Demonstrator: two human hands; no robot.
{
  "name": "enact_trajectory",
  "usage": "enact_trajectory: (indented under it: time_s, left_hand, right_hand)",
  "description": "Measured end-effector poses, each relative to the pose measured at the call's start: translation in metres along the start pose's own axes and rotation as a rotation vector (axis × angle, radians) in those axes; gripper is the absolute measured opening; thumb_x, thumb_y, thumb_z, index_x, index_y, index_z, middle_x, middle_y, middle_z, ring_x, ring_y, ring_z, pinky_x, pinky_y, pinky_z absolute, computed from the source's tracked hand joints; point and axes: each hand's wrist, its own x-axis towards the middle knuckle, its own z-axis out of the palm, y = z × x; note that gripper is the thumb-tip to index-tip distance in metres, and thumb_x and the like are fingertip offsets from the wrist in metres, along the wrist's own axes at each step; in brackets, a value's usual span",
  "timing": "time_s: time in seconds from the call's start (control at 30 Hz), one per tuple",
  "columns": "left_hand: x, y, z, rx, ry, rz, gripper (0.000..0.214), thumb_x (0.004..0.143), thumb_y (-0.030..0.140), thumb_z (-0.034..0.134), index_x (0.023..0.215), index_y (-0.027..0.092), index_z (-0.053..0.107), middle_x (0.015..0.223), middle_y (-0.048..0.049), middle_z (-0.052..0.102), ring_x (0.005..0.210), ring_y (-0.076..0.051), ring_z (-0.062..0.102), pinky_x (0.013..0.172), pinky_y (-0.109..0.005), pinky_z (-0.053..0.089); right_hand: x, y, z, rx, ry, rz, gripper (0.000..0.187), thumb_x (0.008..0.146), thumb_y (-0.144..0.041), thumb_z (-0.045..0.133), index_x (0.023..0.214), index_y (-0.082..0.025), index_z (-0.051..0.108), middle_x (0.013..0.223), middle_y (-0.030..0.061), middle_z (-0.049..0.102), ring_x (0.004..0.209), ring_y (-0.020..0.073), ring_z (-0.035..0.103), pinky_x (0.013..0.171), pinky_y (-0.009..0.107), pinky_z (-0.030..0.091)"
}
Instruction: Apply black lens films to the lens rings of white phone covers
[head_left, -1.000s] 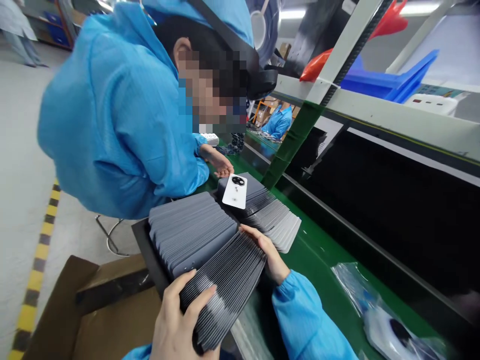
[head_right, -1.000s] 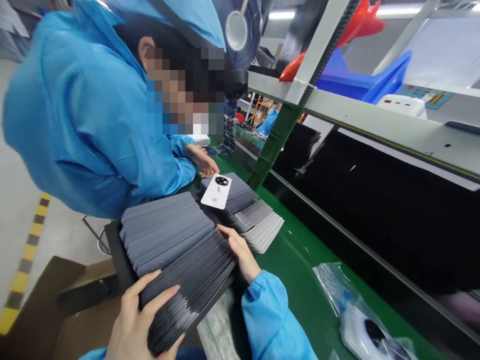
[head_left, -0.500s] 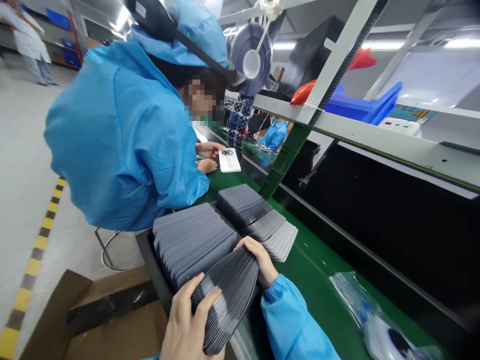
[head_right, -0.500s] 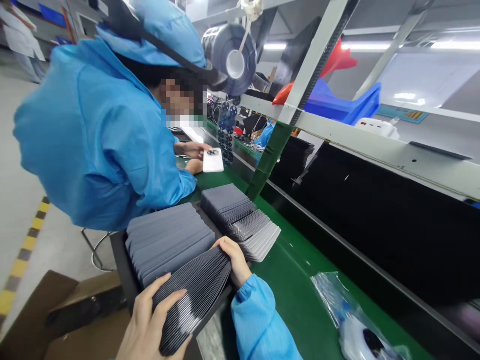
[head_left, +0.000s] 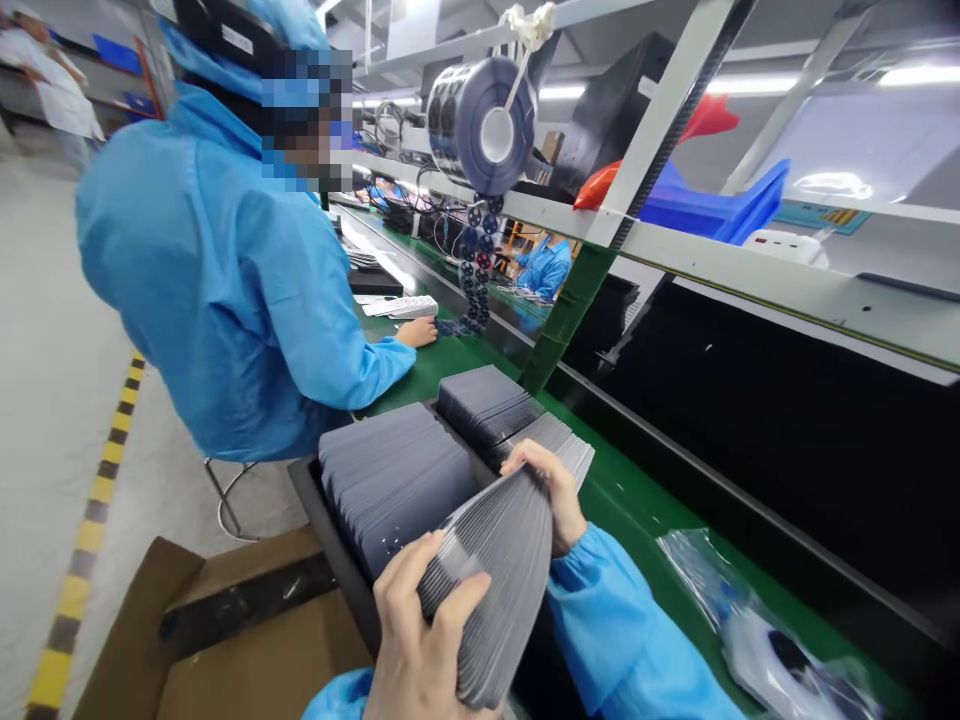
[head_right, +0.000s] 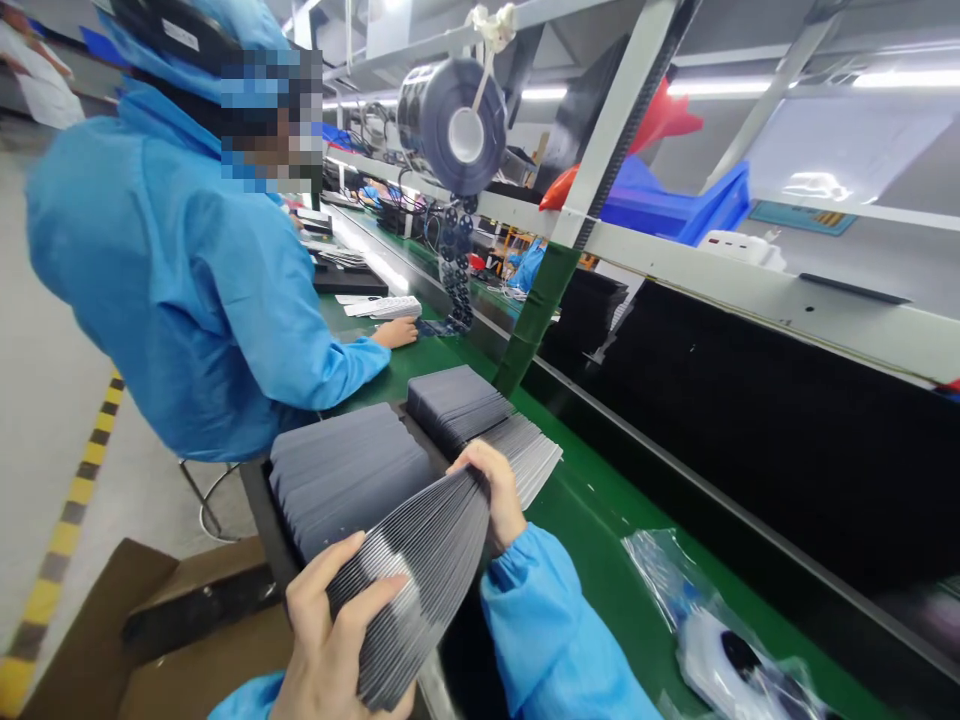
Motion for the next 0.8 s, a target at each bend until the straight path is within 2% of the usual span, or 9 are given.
enact_trajectory:
  time_s: [0.1, 0.17, 0.3, 0.37, 0.47, 0.53, 0.67, 0.8]
  left_hand:
    - [-0.011, 0.022, 0.011, -0.1, -0.034, 0.04, 0.055, 0.063, 0.009, 0.058, 0.114, 0.027, 0.045, 0.134, -0.0135, 0.021, 0.119, -0.038, 0.032, 0.09, -0.059, 0.042]
    - [-0.023, 0.033, 0.024, -0.18, -0.102, 0.051, 0.057, 0.062, 0.011, 0.061, 0.114, 0.027, 0.045, 0.135, -0.0133, 0.021, 0.119, -0.038, 0.031, 0.089, -0.058, 0.043]
    - [-0.048, 0.039, 0.06, -0.266, -0.282, 0.121, 0.063, 0.056, 0.009, 0.064, 0.113, 0.027, 0.042, 0.132, -0.0122, 0.021, 0.119, -0.037, 0.03, 0.094, -0.059, 0.039]
    - [-0.056, 0.036, 0.076, -0.29, -0.35, 0.138, 0.065, 0.054, 0.008, 0.064, 0.113, 0.025, 0.041, 0.13, -0.013, 0.022, 0.119, -0.038, 0.03, 0.094, -0.06, 0.039]
    - [-0.062, 0.031, 0.09, -0.285, -0.412, 0.146, 0.07, 0.054, 0.009, 0.066, 0.117, 0.021, 0.04, 0.132, -0.0153, 0.021, 0.122, -0.04, 0.027, 0.096, -0.062, 0.036]
    - [-0.064, 0.028, 0.091, -0.266, -0.424, 0.149, 0.078, 0.057, 0.01, 0.067, 0.126, 0.021, 0.033, 0.138, -0.0167, 0.015, 0.128, -0.041, 0.022, 0.1, -0.062, 0.033]
    - [-0.066, 0.025, 0.087, -0.226, -0.409, 0.124, 0.102, 0.064, 0.023, 0.073, 0.141, 0.018, 0.006, 0.146, -0.0236, 0.0, 0.136, -0.043, 0.011, 0.102, -0.062, 0.03]
    - [-0.065, 0.022, 0.088, -0.179, -0.421, 0.128, 0.116, 0.062, 0.033, 0.076, 0.144, 0.014, -0.003, 0.145, -0.0274, 0.003, 0.135, -0.045, 0.014, 0.1, -0.064, 0.032]
  right_hand:
    - [-0.03, -0.02, -0.032, -0.081, 0.066, 0.007, 0.026, 0.075, -0.036, 0.052, 0.057, -0.02, 0.062, 0.064, 0.0028, 0.059, 0.069, 0.0183, 0.051, 0.071, 0.032, 0.039]
    - [-0.055, -0.022, -0.058, -0.128, 0.14, 0.031, 0.026, 0.076, -0.035, 0.051, 0.058, -0.02, 0.062, 0.064, 0.0025, 0.058, 0.07, 0.0187, 0.051, 0.073, 0.033, 0.039]
    - [-0.101, 0.003, -0.105, -0.205, 0.304, 0.083, 0.033, 0.08, -0.041, 0.05, 0.056, -0.02, 0.059, 0.064, 0.0013, 0.057, 0.07, 0.0165, 0.052, 0.077, 0.033, 0.041]
    - [-0.116, 0.022, -0.122, -0.214, 0.359, 0.127, 0.036, 0.085, -0.045, 0.05, 0.064, -0.017, 0.059, 0.069, 0.0007, 0.059, 0.071, 0.0142, 0.054, 0.076, 0.032, 0.044]
    - [-0.126, 0.046, -0.136, -0.168, 0.388, 0.189, 0.033, 0.089, -0.045, 0.049, 0.087, -0.014, 0.06, 0.086, 0.0021, 0.062, 0.077, 0.0129, 0.059, 0.075, 0.033, 0.049]
    - [-0.128, 0.054, -0.139, -0.122, 0.376, 0.213, 0.033, 0.089, -0.044, 0.05, 0.092, -0.014, 0.06, 0.093, 0.0039, 0.064, 0.084, 0.0146, 0.06, 0.081, 0.036, 0.049]
    - [-0.131, 0.058, -0.141, -0.017, 0.297, 0.276, 0.039, 0.084, -0.051, 0.051, 0.101, -0.018, 0.064, 0.103, 0.0064, 0.068, 0.096, 0.0198, 0.062, 0.092, 0.041, 0.045]
    - [-0.132, 0.061, -0.145, 0.036, 0.218, 0.323, 0.05, 0.08, -0.056, 0.05, 0.117, -0.023, 0.058, 0.122, 0.0051, 0.062, 0.113, 0.0221, 0.057, 0.1, 0.041, 0.042]
